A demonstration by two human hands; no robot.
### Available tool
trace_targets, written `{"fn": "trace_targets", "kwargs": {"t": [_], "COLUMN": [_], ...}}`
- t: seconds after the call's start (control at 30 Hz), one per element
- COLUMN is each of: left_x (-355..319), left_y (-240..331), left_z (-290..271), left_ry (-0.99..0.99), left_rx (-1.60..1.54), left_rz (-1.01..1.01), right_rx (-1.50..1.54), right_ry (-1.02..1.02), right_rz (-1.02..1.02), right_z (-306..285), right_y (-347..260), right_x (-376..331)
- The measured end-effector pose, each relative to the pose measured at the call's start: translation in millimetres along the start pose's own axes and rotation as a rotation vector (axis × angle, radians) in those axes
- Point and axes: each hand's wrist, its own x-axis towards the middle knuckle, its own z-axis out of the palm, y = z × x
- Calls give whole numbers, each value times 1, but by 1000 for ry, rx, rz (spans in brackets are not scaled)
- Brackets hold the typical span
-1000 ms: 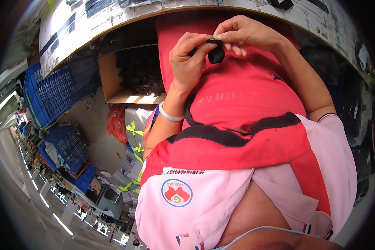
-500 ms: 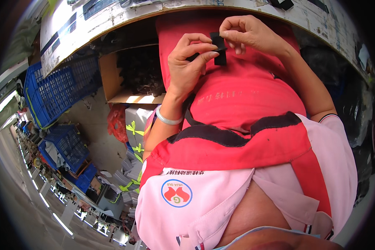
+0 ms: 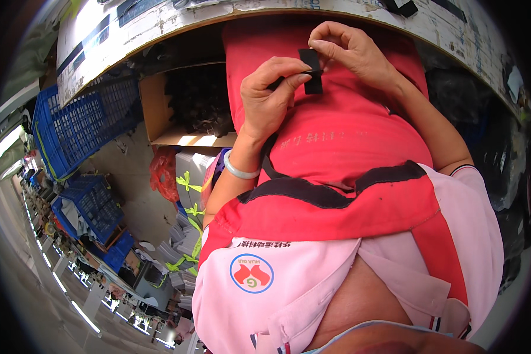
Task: The person is assembling black plastic buckles onto black nylon straps at a workbench.
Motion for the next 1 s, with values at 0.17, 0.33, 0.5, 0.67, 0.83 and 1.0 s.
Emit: {"fn": "trace_targets", "kwargs": {"t": [0.17,0.33,0.5,0.67,0.83,1.0], "left_x": [-5,-20,-66,-68,-10,18], "left_y": [-1,11,24,24,-9,-14], "left_z": [-1,-24,-111,-119,-16,5], "left_ry": [30,84,514,485,135,45], "left_rx": [23,84,209,75,-97,-334], "left_rz": [-57,-81,-146,-189,-181,-276], "right_rx": [20,31,-36,-270,-428,-154], "right_ry": [-103,-17,-153,-210,-414,-265], "right_rz": [-16,37,92,-31,-60,108], "right_z": [4,15,27,27,50,19], "right_y": [9,23,23,17,-7,-13], "right_x": [6,29,29,29,24,13]}}
